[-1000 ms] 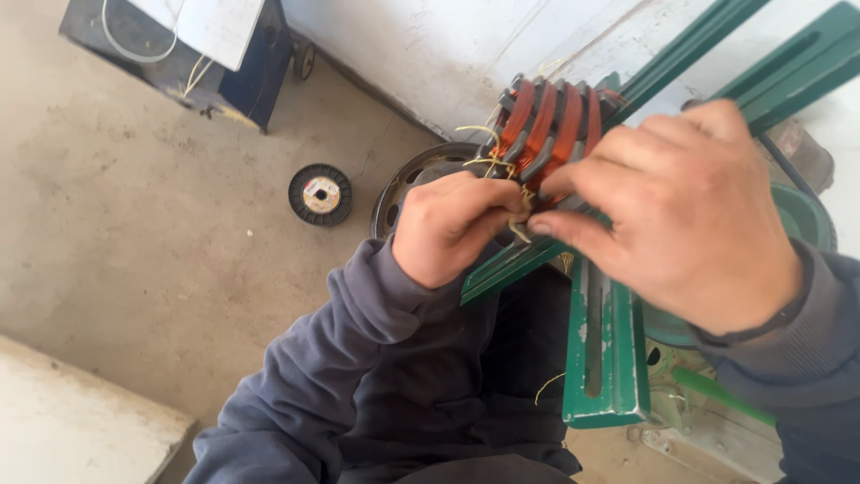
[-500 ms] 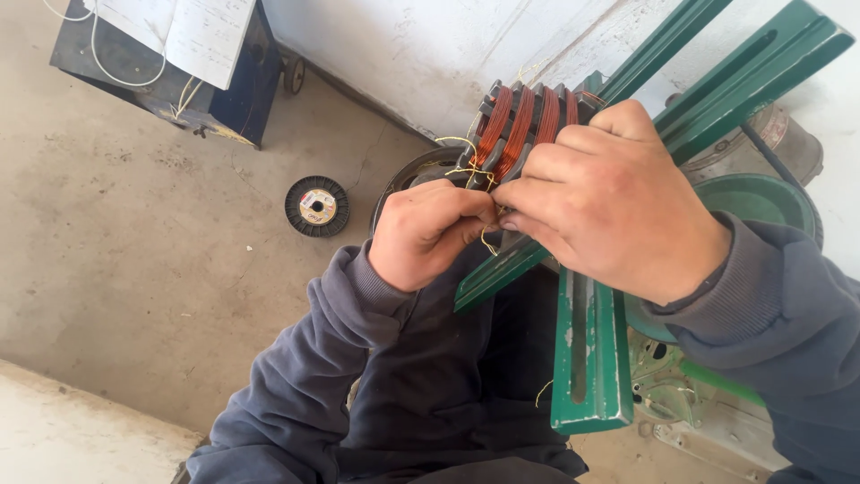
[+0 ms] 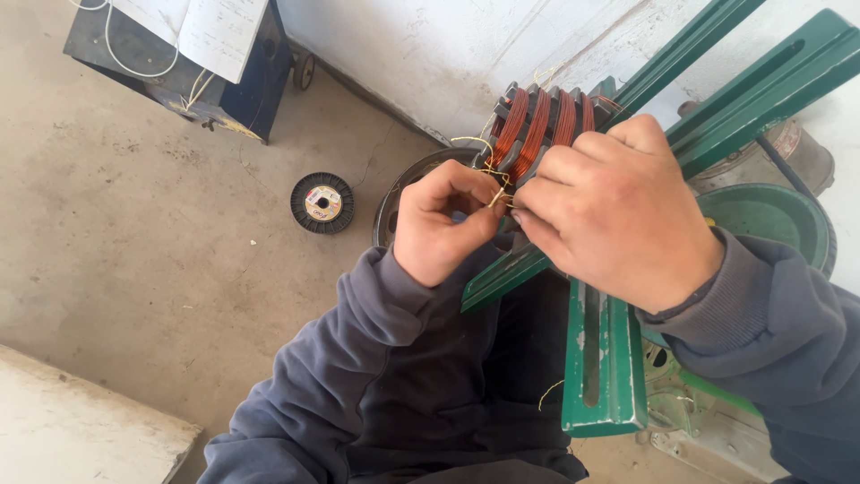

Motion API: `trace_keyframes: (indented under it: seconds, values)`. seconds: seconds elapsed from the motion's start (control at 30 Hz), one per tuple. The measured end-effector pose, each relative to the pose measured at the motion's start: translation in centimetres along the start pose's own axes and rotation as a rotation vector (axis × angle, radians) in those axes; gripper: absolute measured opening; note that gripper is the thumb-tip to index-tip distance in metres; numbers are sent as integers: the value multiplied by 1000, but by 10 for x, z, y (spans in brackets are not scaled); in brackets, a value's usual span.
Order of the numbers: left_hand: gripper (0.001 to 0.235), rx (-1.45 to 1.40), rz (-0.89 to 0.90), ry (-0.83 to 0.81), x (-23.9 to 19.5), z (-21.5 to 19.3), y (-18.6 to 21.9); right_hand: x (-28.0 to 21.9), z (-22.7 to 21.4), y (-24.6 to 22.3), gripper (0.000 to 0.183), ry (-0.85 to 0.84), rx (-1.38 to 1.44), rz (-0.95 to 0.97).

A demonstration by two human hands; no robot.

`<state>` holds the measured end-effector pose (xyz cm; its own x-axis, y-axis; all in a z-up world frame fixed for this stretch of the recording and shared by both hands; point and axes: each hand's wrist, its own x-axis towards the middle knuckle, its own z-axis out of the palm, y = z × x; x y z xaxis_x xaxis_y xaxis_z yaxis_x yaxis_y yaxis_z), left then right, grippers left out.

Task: Winding and securing copper wire onto a motor coil assembly using a manual winding machine.

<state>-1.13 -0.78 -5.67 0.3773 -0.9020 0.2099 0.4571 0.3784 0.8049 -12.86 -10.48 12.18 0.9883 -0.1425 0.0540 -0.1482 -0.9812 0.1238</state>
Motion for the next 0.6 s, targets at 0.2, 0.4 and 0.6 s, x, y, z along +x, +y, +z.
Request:
trace_keyframes:
  seconds: [0.2, 0.4, 0.6]
  values:
    - [33, 894, 758, -14, 14, 0, 22, 0, -7, 1, 17, 11, -30, 62]
    - [33, 1015, 978, -42, 13, -8, 14, 7, -3, -9, 27, -2, -113, 51]
    - [29, 1042, 1069, -122, 16, -12, 17, 4, -2, -4, 12, -3, 32, 64]
